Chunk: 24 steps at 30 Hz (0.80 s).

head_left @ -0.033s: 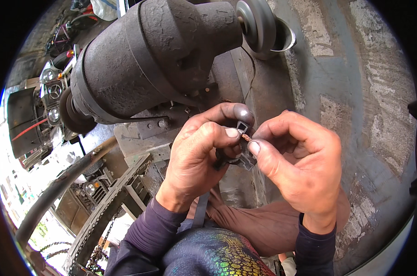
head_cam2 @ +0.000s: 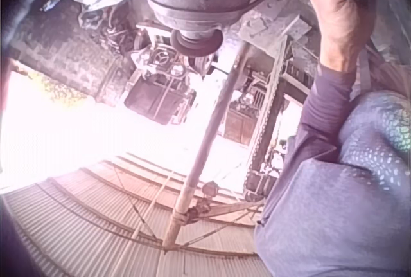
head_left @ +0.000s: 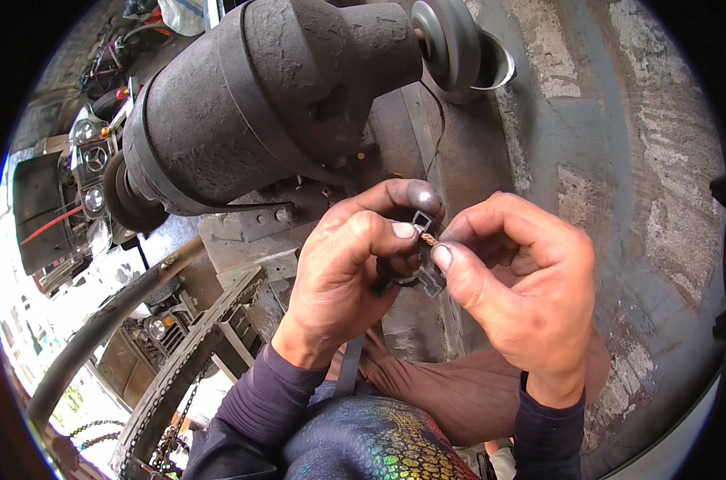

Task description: The person sits on the floor and repeatedly presses small metal pieces against a rotating grinding wheel to smooth or shape them. The person holds each piece with both hands, rotates it to grind different edges, and inspects it between passes.

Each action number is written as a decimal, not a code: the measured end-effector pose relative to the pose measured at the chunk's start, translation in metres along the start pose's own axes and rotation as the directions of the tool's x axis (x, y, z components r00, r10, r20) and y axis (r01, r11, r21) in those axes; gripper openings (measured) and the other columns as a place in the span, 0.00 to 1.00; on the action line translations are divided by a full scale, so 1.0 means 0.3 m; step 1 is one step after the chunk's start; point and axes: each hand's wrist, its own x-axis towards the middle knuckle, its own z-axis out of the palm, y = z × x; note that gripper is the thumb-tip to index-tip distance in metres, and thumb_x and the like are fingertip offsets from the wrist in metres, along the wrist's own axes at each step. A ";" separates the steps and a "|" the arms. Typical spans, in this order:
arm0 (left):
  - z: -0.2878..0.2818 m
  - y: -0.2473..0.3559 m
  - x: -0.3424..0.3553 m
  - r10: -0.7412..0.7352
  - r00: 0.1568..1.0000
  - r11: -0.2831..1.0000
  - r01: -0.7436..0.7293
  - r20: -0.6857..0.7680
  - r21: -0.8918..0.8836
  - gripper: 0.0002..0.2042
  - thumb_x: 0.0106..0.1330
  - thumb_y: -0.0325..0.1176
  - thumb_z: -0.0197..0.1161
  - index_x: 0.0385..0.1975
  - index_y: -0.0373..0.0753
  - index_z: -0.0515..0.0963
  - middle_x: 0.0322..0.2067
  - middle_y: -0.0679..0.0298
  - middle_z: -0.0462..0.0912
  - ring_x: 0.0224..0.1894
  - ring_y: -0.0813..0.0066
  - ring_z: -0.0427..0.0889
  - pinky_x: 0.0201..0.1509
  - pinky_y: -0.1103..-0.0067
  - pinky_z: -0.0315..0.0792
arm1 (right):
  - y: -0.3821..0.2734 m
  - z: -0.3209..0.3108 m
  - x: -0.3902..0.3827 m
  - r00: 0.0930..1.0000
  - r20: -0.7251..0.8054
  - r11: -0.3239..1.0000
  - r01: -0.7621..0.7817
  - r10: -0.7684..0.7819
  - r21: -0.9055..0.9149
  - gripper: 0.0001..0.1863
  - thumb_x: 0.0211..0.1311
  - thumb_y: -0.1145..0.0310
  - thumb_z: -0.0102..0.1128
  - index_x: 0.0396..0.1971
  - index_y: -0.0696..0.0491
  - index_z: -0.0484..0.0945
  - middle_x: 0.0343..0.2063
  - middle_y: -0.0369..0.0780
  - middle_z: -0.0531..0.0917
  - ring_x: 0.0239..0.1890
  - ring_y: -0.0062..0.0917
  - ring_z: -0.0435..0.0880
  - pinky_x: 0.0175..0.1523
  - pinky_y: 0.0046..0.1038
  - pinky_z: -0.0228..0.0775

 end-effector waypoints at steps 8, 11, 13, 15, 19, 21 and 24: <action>0.011 -0.011 0.017 -0.076 0.997 0.975 0.078 0.019 -0.207 0.16 0.61 0.29 0.57 0.48 0.31 0.77 0.39 0.61 0.83 0.38 0.75 0.82 0.46 0.81 0.76 | -0.007 0.008 0.003 0.998 -0.059 0.993 0.014 -0.021 -0.119 0.04 0.56 0.85 0.64 0.29 0.62 0.79 0.26 0.32 0.80 0.27 0.09 0.77 0.30 0.14 0.67; 0.015 -0.015 0.014 -0.064 0.998 0.983 0.062 -0.005 -0.172 0.16 0.62 0.29 0.57 0.49 0.31 0.77 0.39 0.61 0.83 0.39 0.75 0.82 0.47 0.80 0.76 | -0.003 0.008 0.005 0.997 -0.052 0.987 0.056 -0.064 -0.152 0.04 0.54 0.85 0.64 0.28 0.61 0.78 0.25 0.32 0.79 0.26 0.09 0.76 0.29 0.13 0.65; 0.016 -0.017 0.015 -0.058 0.998 0.988 0.058 0.004 -0.145 0.16 0.62 0.29 0.56 0.49 0.31 0.77 0.40 0.61 0.83 0.39 0.75 0.82 0.47 0.80 0.76 | 0.000 0.011 0.004 0.995 -0.064 0.985 0.071 -0.082 -0.158 0.04 0.54 0.85 0.64 0.27 0.61 0.78 0.24 0.31 0.79 0.26 0.08 0.76 0.29 0.13 0.65; 0.016 -0.017 0.015 -0.065 0.998 0.989 0.067 0.015 -0.133 0.15 0.63 0.29 0.56 0.49 0.31 0.77 0.40 0.62 0.83 0.39 0.76 0.82 0.48 0.80 0.76 | 0.003 0.013 0.004 0.994 -0.075 0.986 0.074 -0.086 -0.150 0.04 0.54 0.85 0.64 0.27 0.61 0.78 0.24 0.31 0.78 0.26 0.08 0.76 0.29 0.13 0.64; 0.016 -0.019 0.014 -0.076 0.997 0.985 0.077 0.007 -0.156 0.15 0.65 0.31 0.55 0.48 0.32 0.77 0.40 0.62 0.82 0.39 0.77 0.81 0.48 0.80 0.75 | 0.004 0.013 0.006 0.995 -0.078 0.988 0.055 -0.067 -0.147 0.04 0.54 0.84 0.64 0.27 0.61 0.78 0.24 0.31 0.78 0.26 0.08 0.76 0.30 0.13 0.64; 0.014 -0.018 0.016 -0.068 0.998 0.982 0.067 -0.004 -0.179 0.15 0.66 0.32 0.54 0.49 0.32 0.77 0.39 0.62 0.83 0.40 0.78 0.81 0.46 0.81 0.73 | 0.004 0.012 0.008 0.995 -0.080 0.987 0.039 -0.052 -0.156 0.04 0.54 0.84 0.65 0.27 0.60 0.79 0.24 0.31 0.79 0.26 0.08 0.76 0.30 0.13 0.64; 0.013 -0.013 0.018 -0.056 0.998 0.986 0.049 -0.038 -0.159 0.16 0.68 0.35 0.52 0.49 0.33 0.77 0.39 0.63 0.83 0.40 0.80 0.79 0.42 0.83 0.70 | 0.009 0.011 0.015 0.996 -0.089 0.988 0.004 -0.018 -0.156 0.04 0.55 0.82 0.65 0.28 0.60 0.79 0.24 0.31 0.80 0.26 0.08 0.76 0.30 0.14 0.64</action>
